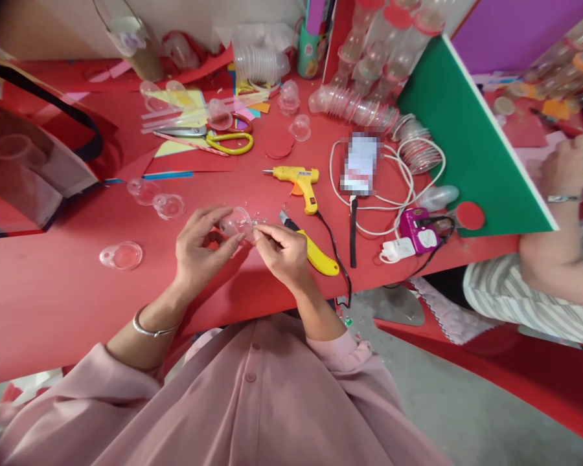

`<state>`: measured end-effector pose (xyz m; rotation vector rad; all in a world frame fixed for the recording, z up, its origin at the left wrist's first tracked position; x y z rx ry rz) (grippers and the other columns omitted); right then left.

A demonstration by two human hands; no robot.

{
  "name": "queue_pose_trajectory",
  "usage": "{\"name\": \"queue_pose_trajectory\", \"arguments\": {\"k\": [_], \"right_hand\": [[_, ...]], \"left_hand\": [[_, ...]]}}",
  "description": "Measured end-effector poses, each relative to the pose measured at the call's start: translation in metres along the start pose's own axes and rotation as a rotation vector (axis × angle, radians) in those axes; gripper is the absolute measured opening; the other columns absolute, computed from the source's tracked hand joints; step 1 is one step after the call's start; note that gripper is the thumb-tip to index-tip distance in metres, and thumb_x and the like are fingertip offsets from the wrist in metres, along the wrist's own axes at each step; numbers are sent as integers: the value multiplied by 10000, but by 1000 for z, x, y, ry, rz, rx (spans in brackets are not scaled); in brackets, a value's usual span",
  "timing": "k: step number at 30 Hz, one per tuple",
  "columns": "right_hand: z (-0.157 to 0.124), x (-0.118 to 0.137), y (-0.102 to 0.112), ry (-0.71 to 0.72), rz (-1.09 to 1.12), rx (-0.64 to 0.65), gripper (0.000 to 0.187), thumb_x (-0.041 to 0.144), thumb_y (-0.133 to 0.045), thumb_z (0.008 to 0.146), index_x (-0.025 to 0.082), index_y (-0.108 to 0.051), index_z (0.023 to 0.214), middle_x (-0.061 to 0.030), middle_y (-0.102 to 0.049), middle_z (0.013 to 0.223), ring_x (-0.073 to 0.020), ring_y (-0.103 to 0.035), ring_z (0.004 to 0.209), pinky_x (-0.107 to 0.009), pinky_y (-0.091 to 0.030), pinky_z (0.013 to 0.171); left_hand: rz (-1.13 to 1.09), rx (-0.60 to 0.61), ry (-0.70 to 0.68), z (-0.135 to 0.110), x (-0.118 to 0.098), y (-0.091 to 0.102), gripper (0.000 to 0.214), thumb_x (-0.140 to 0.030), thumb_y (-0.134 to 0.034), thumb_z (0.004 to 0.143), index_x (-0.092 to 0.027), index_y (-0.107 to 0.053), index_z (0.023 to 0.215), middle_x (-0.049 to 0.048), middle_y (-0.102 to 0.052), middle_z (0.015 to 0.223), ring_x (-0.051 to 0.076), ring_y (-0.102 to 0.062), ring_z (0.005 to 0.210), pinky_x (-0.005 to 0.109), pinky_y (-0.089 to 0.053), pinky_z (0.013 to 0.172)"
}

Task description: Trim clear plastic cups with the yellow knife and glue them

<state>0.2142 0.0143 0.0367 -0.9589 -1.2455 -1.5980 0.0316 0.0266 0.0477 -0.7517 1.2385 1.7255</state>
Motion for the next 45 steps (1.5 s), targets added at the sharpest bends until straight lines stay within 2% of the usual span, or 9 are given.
{"name": "queue_pose_trajectory", "arguments": {"k": [11,16,19,23,27,30,33,39,45], "right_hand": [[-1,-10,-2,-69,77,-23,196,416,-732,943,247,-827,971,-22,-787,809,-150,-694,652,-291,-577,617],[-2,-9,-2,-76,109,-26,188,425,-735,943,252,-810,932,-8,-762,782,-139,-668,653,-284,-551,615],[-2,-4,-1,-60,121,-48,175,419,-730,947,259,-802,953,-8,-762,822,-139,-663,688,-280,-540,626],[-2,-1,2,-30,105,-69,221,454,-697,979,269,-794,1052,-23,-771,896,-156,-677,743,-303,-558,670],[-1,-5,3,-46,100,-69,309,513,-667,1004,242,-748,880,2,-688,720,-148,-637,666,-296,-534,642],[0,-8,3,-81,132,-84,403,555,-628,1022,229,-699,795,14,-639,665,-133,-610,629,-276,-512,616],[1,-8,2,-94,162,-92,387,569,-601,1032,227,-730,904,5,-682,734,-125,-618,640,-264,-511,619],[3,-9,-1,-97,100,-69,328,562,-757,927,234,-763,941,-15,-767,870,-135,-668,724,-261,-554,686],[3,-9,2,-69,19,-19,331,520,-639,1015,231,-758,907,-15,-772,834,-147,-695,765,-269,-574,759]], "left_hand": [[-30,22,-13,1,-1,2,414,-349,-801,895,-203,-738,1278,108,-702,1254,140,-643,853,243,-579,662],[-140,53,72,1,1,1,436,-353,-836,870,-203,-752,1270,109,-712,1260,158,-664,928,244,-581,695],[-350,69,233,1,5,-2,481,-381,-883,831,-197,-760,1258,104,-738,1200,150,-682,897,230,-568,669],[-806,124,436,3,8,-8,514,-418,-880,843,-202,-726,1283,52,-760,930,124,-671,655,218,-514,502],[-1009,201,548,4,7,-11,418,-436,-861,866,-187,-738,1178,36,-754,832,143,-692,613,227,-518,463],[-1060,230,580,5,6,-10,444,-438,-887,836,-193,-736,1173,32,-767,853,148,-702,606,239,-545,465],[-1087,245,601,5,6,-9,433,-429,-888,835,-196,-743,1171,36,-771,863,147,-712,634,225,-550,470],[-1050,341,588,1,7,-13,466,-495,-857,856,-143,-768,1148,68,-758,850,150,-688,623,245,-552,476],[-1049,342,625,1,9,-15,478,-498,-872,840,-145,-763,1144,76,-766,898,156,-705,668,242,-559,485]]}}
Point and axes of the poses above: each hand's wrist, its own z-axis towards the middle knuckle, its own y-axis out of the back of the hand, x = y × z, the point moved 3 cm from there along z, towards the middle knuckle
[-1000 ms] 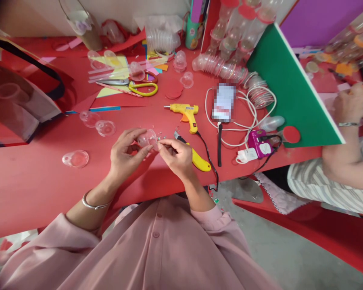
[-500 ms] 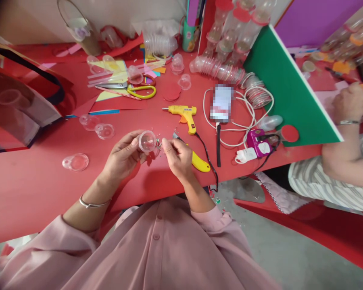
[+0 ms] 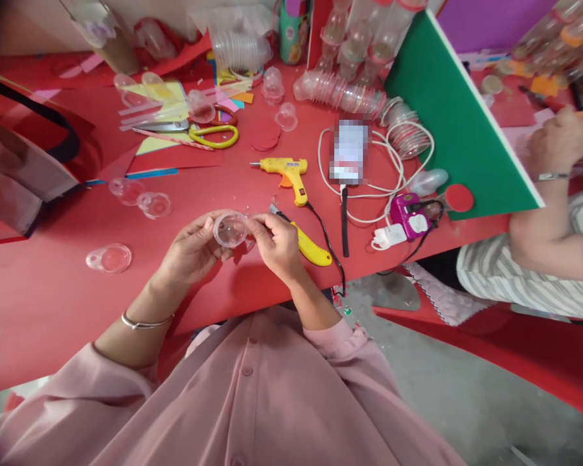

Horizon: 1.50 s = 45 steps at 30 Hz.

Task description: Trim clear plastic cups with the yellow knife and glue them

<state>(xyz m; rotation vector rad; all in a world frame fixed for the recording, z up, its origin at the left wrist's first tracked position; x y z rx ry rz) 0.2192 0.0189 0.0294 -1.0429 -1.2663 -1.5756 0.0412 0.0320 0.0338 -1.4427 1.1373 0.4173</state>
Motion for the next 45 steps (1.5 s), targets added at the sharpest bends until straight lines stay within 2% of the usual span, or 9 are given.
{"name": "queue_pose_trajectory", "arguments": {"k": [5,8,19,24,28,33,37,41,45], "right_hand": [[-2,1,-1,-6,111,52,306,493,-617,1030,236,-781,1009,-19,-775,870,-155,-706,780,-285,-585,746],[-2,3,-1,9,74,45,274,468,-661,1005,237,-804,1040,-28,-788,897,-160,-706,777,-294,-586,734],[0,3,-1,81,-103,-48,203,382,-681,970,233,-809,919,-12,-761,782,-125,-610,642,-265,-490,629],[1,4,-2,122,-204,-97,167,309,-661,951,227,-786,876,-16,-759,770,-122,-599,623,-264,-497,644],[2,5,-1,78,-134,-105,142,299,-678,948,220,-787,904,-18,-767,793,-121,-620,636,-258,-517,653],[3,7,0,17,-54,-89,162,331,-680,944,231,-789,877,1,-733,735,-121,-607,618,-244,-509,600],[3,6,1,-3,-41,-102,170,338,-670,951,237,-792,888,5,-741,744,-119,-613,607,-248,-521,604],[1,6,2,63,-109,-139,153,317,-663,969,247,-795,937,-17,-771,820,-139,-659,679,-275,-550,675],[-1,9,1,164,-192,-158,165,309,-644,1003,252,-792,958,-23,-771,832,-140,-639,668,-289,-534,681]], "left_hand": [[20,-18,-36,1,-3,2,475,-499,-859,855,-165,-745,1173,77,-777,954,159,-721,684,245,-553,481],[43,-16,-76,0,-5,1,436,-477,-868,852,-195,-756,1165,56,-772,958,136,-684,636,247,-535,473],[170,-7,-149,-3,4,4,422,-403,-854,886,-217,-765,1254,56,-758,921,135,-680,672,259,-564,571],[106,2,-106,1,12,5,432,-384,-869,868,-208,-759,1247,49,-749,921,138,-693,664,251,-581,550],[-18,6,-45,4,14,5,391,-377,-858,876,-220,-763,1220,60,-759,993,151,-717,709,238,-575,528],[-52,1,3,4,11,5,386,-362,-847,889,-211,-758,1233,46,-758,952,91,-644,606,198,-549,521],[-70,17,21,3,9,1,409,-360,-858,873,-247,-750,1251,38,-743,975,113,-680,672,195,-535,513],[-85,18,15,3,9,-2,395,-349,-874,855,-248,-757,1219,26,-727,927,118,-674,685,191,-522,503],[-76,4,-5,4,11,0,405,-382,-879,850,-239,-749,1206,35,-747,973,112,-673,661,199,-535,502]]}}
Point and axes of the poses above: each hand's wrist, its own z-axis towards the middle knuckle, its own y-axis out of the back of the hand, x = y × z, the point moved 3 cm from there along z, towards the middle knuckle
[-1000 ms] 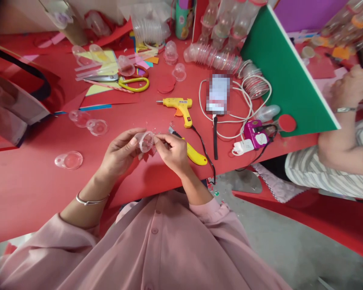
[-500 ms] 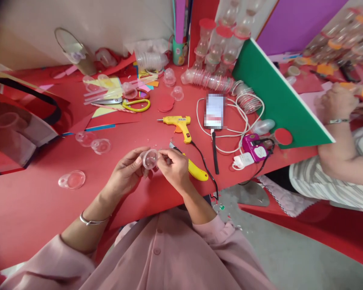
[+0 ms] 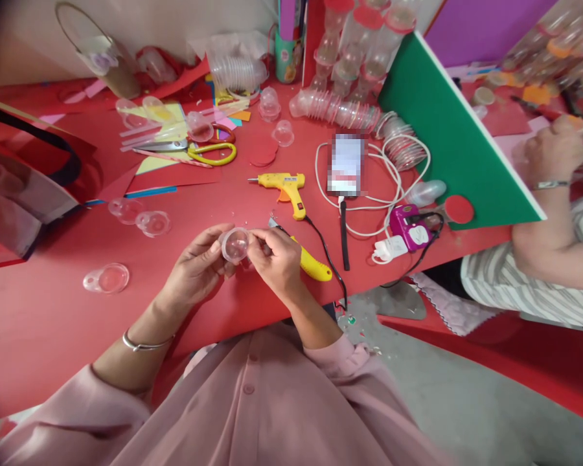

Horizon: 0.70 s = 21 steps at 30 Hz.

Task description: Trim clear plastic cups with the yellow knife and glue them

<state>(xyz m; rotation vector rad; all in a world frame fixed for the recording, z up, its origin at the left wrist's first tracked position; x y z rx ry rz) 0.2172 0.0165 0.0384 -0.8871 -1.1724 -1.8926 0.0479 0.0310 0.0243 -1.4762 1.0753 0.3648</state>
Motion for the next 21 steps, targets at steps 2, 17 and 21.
{"name": "queue_pose_trajectory", "arguments": {"k": [2,17,21], "right_hand": [[0,2,0,45,-26,11,178,320,-635,1018,254,-792,967,-27,-771,834,-143,-635,667,-295,-531,683],[0,3,-2,259,-80,-2,192,298,-617,1048,238,-772,1145,-54,-796,950,-167,-704,801,-332,-597,808],[1,3,-1,317,-59,-47,222,284,-648,1037,245,-745,1232,-66,-789,1026,-183,-733,913,-341,-609,847]], "left_hand": [[14,5,-33,0,0,0,419,-413,-883,843,-233,-735,1192,34,-750,968,113,-669,646,204,-538,494],[152,-21,-129,-5,-10,0,329,-287,-810,852,-209,-695,1150,33,-746,971,141,-695,700,235,-578,551],[312,-43,-213,-8,-7,1,381,-278,-886,828,-226,-741,1177,44,-748,1042,128,-689,812,198,-567,632]]}}
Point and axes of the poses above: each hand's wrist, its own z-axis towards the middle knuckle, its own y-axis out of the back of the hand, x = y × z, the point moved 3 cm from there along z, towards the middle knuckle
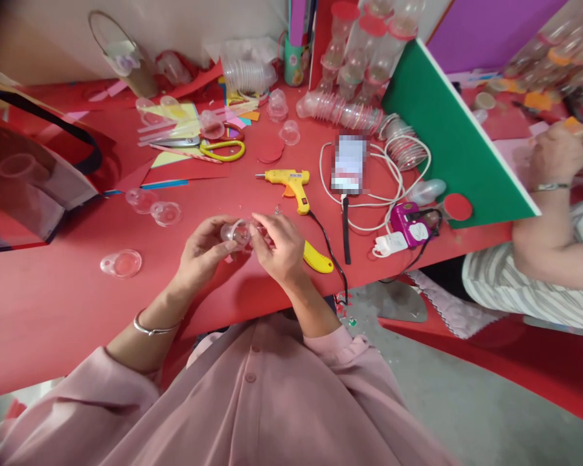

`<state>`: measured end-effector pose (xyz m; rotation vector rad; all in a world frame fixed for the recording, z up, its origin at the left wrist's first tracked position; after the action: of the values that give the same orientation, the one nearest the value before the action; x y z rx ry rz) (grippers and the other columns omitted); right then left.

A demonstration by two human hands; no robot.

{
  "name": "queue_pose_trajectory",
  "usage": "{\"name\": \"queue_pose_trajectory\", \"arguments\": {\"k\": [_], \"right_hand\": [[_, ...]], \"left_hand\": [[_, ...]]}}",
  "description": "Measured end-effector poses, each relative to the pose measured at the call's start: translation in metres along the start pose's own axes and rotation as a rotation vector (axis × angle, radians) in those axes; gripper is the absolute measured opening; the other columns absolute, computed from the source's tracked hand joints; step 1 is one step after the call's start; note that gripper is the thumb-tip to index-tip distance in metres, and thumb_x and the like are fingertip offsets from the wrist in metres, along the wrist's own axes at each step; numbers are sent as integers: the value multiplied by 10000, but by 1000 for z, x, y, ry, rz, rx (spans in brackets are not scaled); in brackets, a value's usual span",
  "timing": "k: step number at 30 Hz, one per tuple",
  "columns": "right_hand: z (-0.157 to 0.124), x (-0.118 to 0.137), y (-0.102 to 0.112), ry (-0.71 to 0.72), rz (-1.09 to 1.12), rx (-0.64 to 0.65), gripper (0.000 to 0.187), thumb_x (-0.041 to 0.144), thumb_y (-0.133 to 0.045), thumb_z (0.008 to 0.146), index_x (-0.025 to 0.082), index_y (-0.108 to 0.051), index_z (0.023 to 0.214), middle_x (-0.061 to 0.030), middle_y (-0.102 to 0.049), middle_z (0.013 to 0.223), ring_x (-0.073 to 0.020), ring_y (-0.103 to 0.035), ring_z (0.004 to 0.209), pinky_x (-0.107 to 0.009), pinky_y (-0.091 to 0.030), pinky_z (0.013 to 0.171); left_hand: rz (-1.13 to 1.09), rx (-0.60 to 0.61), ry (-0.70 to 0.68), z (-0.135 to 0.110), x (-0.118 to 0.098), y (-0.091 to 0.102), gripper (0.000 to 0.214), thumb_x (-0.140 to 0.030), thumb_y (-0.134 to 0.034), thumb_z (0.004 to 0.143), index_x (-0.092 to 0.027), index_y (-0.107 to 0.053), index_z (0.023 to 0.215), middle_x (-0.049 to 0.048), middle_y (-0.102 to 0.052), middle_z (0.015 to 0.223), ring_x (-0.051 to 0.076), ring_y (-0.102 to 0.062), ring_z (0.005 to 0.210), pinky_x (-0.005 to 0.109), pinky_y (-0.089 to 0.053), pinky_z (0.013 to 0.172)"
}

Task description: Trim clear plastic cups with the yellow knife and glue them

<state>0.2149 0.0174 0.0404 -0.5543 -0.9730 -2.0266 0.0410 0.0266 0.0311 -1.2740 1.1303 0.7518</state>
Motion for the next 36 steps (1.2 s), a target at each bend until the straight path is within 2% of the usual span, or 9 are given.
{"name": "queue_pose_trajectory", "arguments": {"k": [7,10,16,20,24,28,36], "right_hand": [[-3,-6,-3,55,-80,61,223,241,-608,1057,255,-763,1216,-67,-798,1028,-194,-746,944,-355,-610,880],[-4,-7,-4,101,-105,70,210,210,-607,1050,243,-757,1193,-65,-816,1044,-199,-756,953,-351,-610,892],[-6,-8,-5,120,-208,50,147,212,-633,1025,248,-755,1099,-58,-811,973,-203,-750,892,-345,-592,848],[-4,-5,-4,109,-202,-8,112,198,-643,1012,238,-741,1048,-46,-800,920,-186,-734,836,-318,-575,796],[-2,-2,-2,94,-169,-34,102,211,-631,1027,232,-730,1018,-39,-790,886,-163,-716,785,-291,-559,754],[-2,-2,-2,55,-170,-21,120,241,-617,1037,236,-730,996,-35,-779,855,-159,-699,757,-297,-552,743],[-4,-4,-4,32,-155,-24,120,255,-617,1040,236,-728,1000,-37,-772,855,-156,-697,758,-292,-547,733]], "left_hand": [[167,58,-67,-2,-1,1,408,-314,-866,864,-222,-732,1238,66,-753,1077,159,-716,881,237,-577,729],[234,65,-94,-4,0,2,439,-310,-846,884,-218,-711,1292,92,-741,1156,171,-717,924,255,-588,770],[400,57,-198,-6,2,1,502,-259,-899,816,-212,-726,1285,125,-679,1316,208,-692,1078,285,-604,876],[281,76,-169,-5,7,-2,487,-246,-890,827,-218,-718,1283,117,-688,1289,201,-698,1077,293,-621,893],[126,76,-132,-2,8,-5,441,-230,-897,818,-222,-734,1228,87,-717,1215,166,-708,998,254,-628,828],[73,77,-108,-1,6,-6,424,-217,-899,815,-222,-742,1209,70,-749,1136,141,-714,898,231,-620,758],[16,62,-98,0,6,-6,425,-224,-923,792,-215,-757,1183,72,-771,1104,137,-723,863,222,-615,733]]}}
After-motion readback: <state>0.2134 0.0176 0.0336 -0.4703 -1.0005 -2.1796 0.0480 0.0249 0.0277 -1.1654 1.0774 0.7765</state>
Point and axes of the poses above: each hand's wrist, its own z-axis towards the middle knuckle, its own y-axis out of the back of the hand, x = y × z, the point moved 3 cm from there along z, towards the middle knuckle
